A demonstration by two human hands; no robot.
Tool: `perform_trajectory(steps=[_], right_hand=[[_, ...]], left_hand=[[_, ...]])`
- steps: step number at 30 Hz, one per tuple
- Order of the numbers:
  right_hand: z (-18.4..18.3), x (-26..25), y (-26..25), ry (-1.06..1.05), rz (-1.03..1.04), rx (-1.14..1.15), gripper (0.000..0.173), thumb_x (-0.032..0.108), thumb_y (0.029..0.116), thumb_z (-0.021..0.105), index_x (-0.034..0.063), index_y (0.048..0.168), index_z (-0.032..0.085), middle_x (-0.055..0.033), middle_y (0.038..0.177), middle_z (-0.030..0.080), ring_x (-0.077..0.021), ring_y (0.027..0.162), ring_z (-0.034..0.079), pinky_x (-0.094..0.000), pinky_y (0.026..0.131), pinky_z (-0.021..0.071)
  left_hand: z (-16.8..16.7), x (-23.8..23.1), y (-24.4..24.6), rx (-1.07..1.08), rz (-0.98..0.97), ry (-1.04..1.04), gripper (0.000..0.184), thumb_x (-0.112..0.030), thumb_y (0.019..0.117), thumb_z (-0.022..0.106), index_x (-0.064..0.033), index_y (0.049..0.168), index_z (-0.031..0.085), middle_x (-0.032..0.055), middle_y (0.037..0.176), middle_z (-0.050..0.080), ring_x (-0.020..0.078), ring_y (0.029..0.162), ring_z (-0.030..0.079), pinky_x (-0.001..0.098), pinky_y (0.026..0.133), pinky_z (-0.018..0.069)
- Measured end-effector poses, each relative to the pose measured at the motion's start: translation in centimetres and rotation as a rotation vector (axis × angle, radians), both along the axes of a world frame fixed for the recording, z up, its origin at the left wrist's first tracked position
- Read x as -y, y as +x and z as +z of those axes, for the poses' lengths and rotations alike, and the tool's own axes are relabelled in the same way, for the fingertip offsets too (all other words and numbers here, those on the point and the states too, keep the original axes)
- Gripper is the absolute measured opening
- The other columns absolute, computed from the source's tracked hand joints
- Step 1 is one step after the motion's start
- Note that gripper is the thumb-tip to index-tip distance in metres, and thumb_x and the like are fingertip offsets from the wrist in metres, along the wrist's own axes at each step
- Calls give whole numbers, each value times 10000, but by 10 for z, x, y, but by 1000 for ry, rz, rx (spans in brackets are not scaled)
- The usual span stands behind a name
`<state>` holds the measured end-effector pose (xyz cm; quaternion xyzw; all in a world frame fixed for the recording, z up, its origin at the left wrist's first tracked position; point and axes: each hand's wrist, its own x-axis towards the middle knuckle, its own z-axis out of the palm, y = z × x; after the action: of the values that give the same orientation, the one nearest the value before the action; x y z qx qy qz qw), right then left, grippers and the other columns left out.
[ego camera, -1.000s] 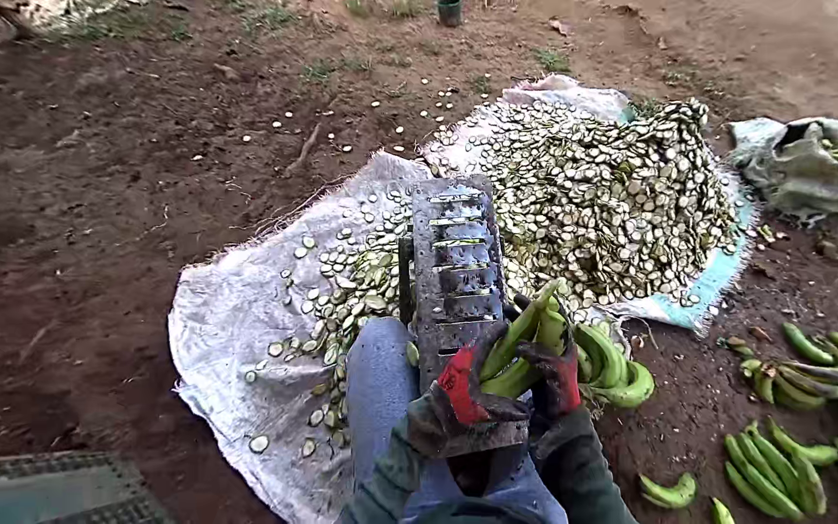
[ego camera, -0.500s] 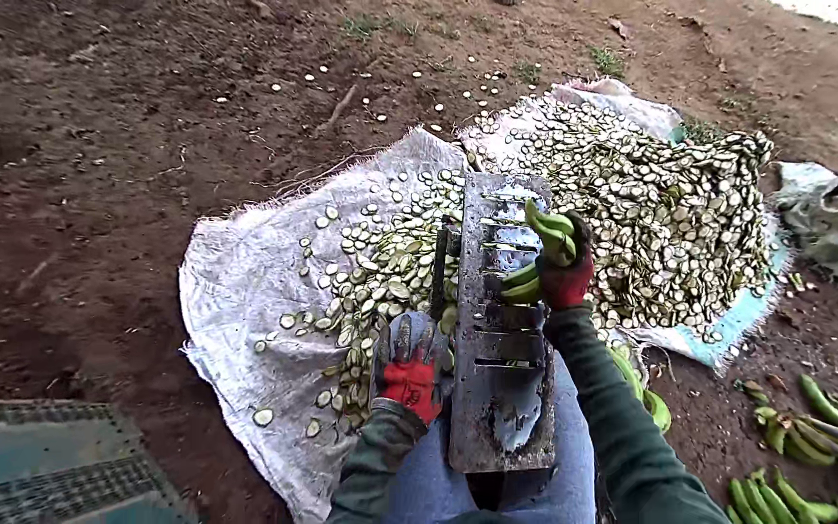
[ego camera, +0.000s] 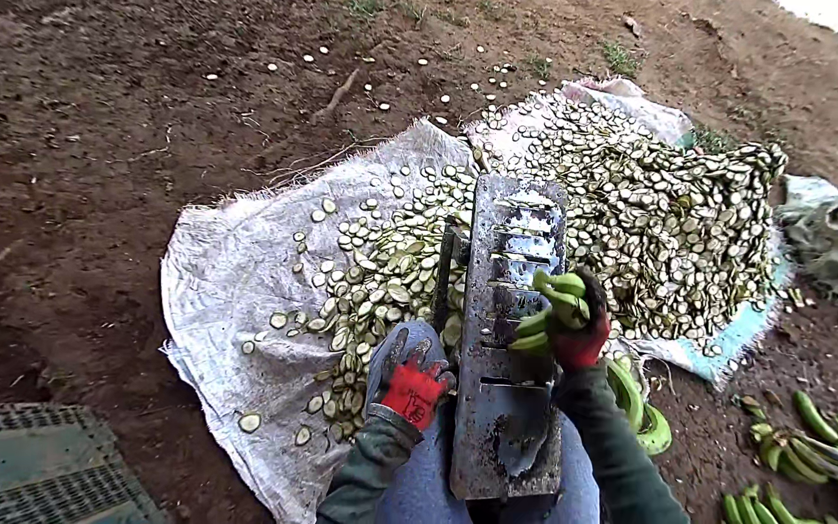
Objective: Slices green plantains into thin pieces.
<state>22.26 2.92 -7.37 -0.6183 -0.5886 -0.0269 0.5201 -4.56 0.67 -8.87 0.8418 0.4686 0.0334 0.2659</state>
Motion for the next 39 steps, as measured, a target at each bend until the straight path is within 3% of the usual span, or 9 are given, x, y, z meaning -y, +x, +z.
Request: perform_trajectory(steps=[2,5,9,14,18,23,27,31,39], right_hand=[[15,-83,11,34,13,60,729,53,715,753,-80,1400,542,-252,1336,633,-338,1205,645,-468,1027,522],[31,-141,11,49,4,110,739,16,722,731,-20,1435,542,-230,1360,629,-359,1230,628,-482,1027,513],[5,-29,0,-26,64,71,771,106,726,781,-4,1446,529,-205,1404,604,-292,1268,615,-474,1054,522],[-41,109,-25,30,72,-53,704,357,820,800,251,1456,517,15,1397,616,-111,1319,562,-340,1127,477],[-19,-42,0,157,52,136,668,223,757,810,-37,1330,588,-220,1278,659,-281,1219,627,-432,1048,506],[18,-169,12,127,9,225,746,46,729,772,-14,1437,545,-238,1368,618,-388,1252,603,-506,1049,497],[-19,-13,3,93,92,86,758,207,778,815,14,1446,514,-193,1405,595,-269,1305,579,-451,1111,483],[-48,122,-32,-23,199,-27,737,551,801,811,306,1430,515,46,1367,634,-107,1301,578,-356,1123,476],[0,-142,-2,-9,124,185,793,154,719,809,-30,1437,526,-256,1369,605,-401,1265,586,-556,1077,462]], left_hand=[[-19,-2,-19,356,194,481,203,-83,789,729,-21,972,791,246,1117,728,510,1149,637,678,1022,429],[-16,-28,-61,287,471,727,260,-214,862,682,-10,998,772,234,1066,740,489,1107,659,665,1091,353],[-39,-50,-98,64,650,395,693,-459,854,745,-138,1444,574,219,1526,482,485,1443,373,683,1189,148],[-87,-19,-103,218,784,537,583,-441,931,565,-64,1371,629,232,1422,583,495,1328,516,664,1150,272],[-103,0,-87,401,798,520,511,-332,911,613,-11,1306,656,257,1372,607,467,1310,541,629,1148,315],[-84,4,-69,514,755,640,409,-272,942,620,-31,1267,680,224,1338,637,392,1318,552,553,1192,300],[-79,4,-70,594,738,679,366,-255,963,630,-54,1266,677,197,1325,652,353,1340,537,508,1210,287],[-81,-3,-69,747,791,634,352,-188,958,633,27,1236,660,219,1286,664,306,1315,570,463,1189,357],[-16,-38,3,1116,715,595,309,-103,991,570,33,1257,645,144,1332,651,190,1336,551,363,1143,435]])
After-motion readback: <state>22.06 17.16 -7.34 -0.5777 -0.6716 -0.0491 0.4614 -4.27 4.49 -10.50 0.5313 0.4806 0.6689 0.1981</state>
